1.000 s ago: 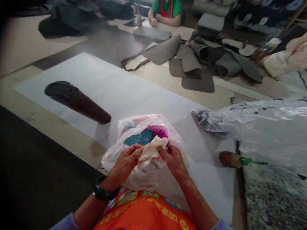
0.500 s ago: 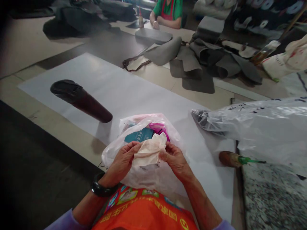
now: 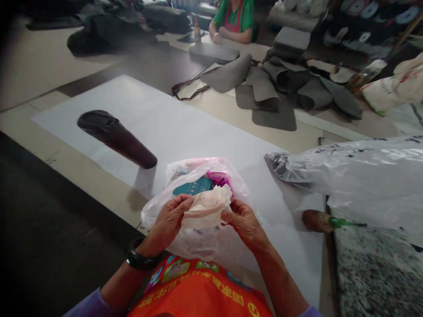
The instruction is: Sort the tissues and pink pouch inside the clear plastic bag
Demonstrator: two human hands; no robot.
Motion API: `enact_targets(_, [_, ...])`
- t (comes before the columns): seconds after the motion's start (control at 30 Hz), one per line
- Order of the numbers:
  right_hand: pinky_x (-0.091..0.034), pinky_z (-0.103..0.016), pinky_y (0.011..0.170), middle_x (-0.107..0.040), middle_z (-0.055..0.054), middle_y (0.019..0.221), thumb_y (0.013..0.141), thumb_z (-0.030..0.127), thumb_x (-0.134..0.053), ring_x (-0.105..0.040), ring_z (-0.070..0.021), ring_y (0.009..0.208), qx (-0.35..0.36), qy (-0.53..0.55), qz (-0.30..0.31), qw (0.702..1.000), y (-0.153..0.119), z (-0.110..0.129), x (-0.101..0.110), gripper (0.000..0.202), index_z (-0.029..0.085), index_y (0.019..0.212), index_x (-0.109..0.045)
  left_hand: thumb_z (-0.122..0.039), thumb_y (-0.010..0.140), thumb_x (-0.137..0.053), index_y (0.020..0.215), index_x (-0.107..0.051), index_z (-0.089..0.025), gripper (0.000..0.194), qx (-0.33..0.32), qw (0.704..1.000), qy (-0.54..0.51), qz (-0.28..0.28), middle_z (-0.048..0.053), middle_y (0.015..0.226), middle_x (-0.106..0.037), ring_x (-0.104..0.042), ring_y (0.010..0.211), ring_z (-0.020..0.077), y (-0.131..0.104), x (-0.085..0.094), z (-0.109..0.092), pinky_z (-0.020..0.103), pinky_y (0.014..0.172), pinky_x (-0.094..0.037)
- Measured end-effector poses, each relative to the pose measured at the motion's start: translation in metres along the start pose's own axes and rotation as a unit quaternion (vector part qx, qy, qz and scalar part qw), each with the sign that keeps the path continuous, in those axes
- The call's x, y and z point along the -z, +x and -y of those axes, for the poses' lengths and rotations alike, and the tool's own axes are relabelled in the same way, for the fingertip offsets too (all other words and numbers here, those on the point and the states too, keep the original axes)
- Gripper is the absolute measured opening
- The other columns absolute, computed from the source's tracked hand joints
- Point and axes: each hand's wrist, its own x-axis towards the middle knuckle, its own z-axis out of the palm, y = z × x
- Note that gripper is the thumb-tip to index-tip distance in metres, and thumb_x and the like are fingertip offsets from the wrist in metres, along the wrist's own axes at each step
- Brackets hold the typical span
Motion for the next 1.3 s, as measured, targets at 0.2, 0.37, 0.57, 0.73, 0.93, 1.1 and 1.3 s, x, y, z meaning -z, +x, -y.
enact_targets(0.2, [-0.05, -0.019, 0.05, -0.065, 0.0, 0.084, 0.051, 0.03, -0.083, -0.059, -0.0118, 0.066, -0.014, 0.023, -0.094, 0.995, 0.002, 0.0, 0.005, 0.042, 0.019, 0.087, -0.065, -0.038, 0.07, -0.071, 0.08, -0.057, -0.015, 0.029, -0.014, 0.998, -0.056, -0.034, -0.002, 0.068, -0.06, -0.053, 0.057, 0.0083, -0.001, 0.0, -0.009, 0.017, 0.052, -0.04])
enact_targets(0.37, [-0.046, -0.017, 0.046, -0.064, 0.003, 0.072, 0.052, 0.028, -0.081, -0.055, -0.009, 0.058, 0.012, 0.011, -0.135, 0.991, 0.003, -0.001, 0.008, 0.031, 0.018, 0.076, -0.064, -0.034, 0.065, -0.076, 0.085, -0.06, -0.014, 0.032, -0.023, 0.994, -0.088, -0.063, -0.001, 0.075, -0.064, -0.055, 0.06, 0.0073, 0.002, 0.003, -0.015, 0.014, 0.053, -0.042])
enact_targets(0.57, [-0.045, -0.017, 0.046, -0.064, 0.004, 0.074, 0.056, 0.027, -0.079, -0.055, -0.0084, 0.059, 0.021, 0.013, -0.119, 0.993, -0.001, -0.001, 0.005, 0.03, 0.02, 0.082, -0.064, -0.029, 0.068, -0.075, 0.09, -0.059, -0.012, 0.033, -0.03, 0.996, -0.081, -0.028, 0.001, 0.078, -0.063, -0.057, 0.069, 0.009, -0.009, -0.001, -0.012, 0.016, 0.063, -0.047])
enact_targets(0.73, [-0.047, -0.016, 0.049, -0.065, 0.002, 0.077, 0.059, 0.028, -0.077, -0.057, -0.0089, 0.061, 0.026, -0.006, -0.095, 0.995, -0.009, 0.0, -0.001, 0.034, 0.021, 0.09, -0.063, -0.029, 0.071, -0.071, 0.095, -0.058, -0.015, 0.031, -0.039, 0.998, -0.042, -0.017, -0.002, 0.072, -0.058, -0.051, 0.058, 0.006, -0.023, 0.0, -0.012, 0.013, 0.05, -0.041])
enact_targets(0.93, [-0.046, -0.016, 0.051, -0.065, 0.003, 0.073, 0.06, 0.027, -0.075, -0.055, -0.007, 0.057, 0.018, -0.027, -0.066, 0.997, -0.016, 0.002, -0.005, 0.031, 0.02, 0.089, -0.065, -0.019, 0.069, -0.059, 0.076, -0.053, -0.017, 0.01, -0.03, 0.997, -0.077, -0.003, -0.003, 0.068, -0.054, -0.05, 0.057, 0.0081, -0.036, 0.01, -0.023, 0.017, 0.052, -0.041])
enact_targets(1.1, [-0.046, -0.017, 0.055, -0.065, 0.004, 0.076, 0.066, 0.03, -0.073, -0.054, -0.0071, 0.06, 0.064, -0.064, -0.066, 0.994, -0.019, 0.007, -0.001, 0.026, 0.022, 0.09, -0.065, -0.029, 0.065, -0.06, 0.067, -0.05, -0.016, 0.016, 0.012, 0.997, -0.042, 0.064, -0.006, 0.047, -0.04, -0.034, 0.037, 0.0068, -0.032, 0.017, -0.022, 0.018, 0.037, -0.029])
enact_targets(1.3, [-0.046, -0.023, 0.063, -0.066, 0.0, 0.084, 0.076, 0.035, -0.062, -0.057, -0.0115, 0.07, 0.063, -0.198, 0.08, 0.975, -0.024, 0.001, -0.018, 0.027, 0.02, 0.097, -0.064, -0.042, 0.079, -0.06, 0.1, -0.059, -0.015, 0.034, -0.052, 0.972, 0.206, 0.098, 0.002, 0.085, -0.061, -0.053, 0.064, 0.01, -0.032, 0.0, -0.01, 0.019, 0.055, -0.039])
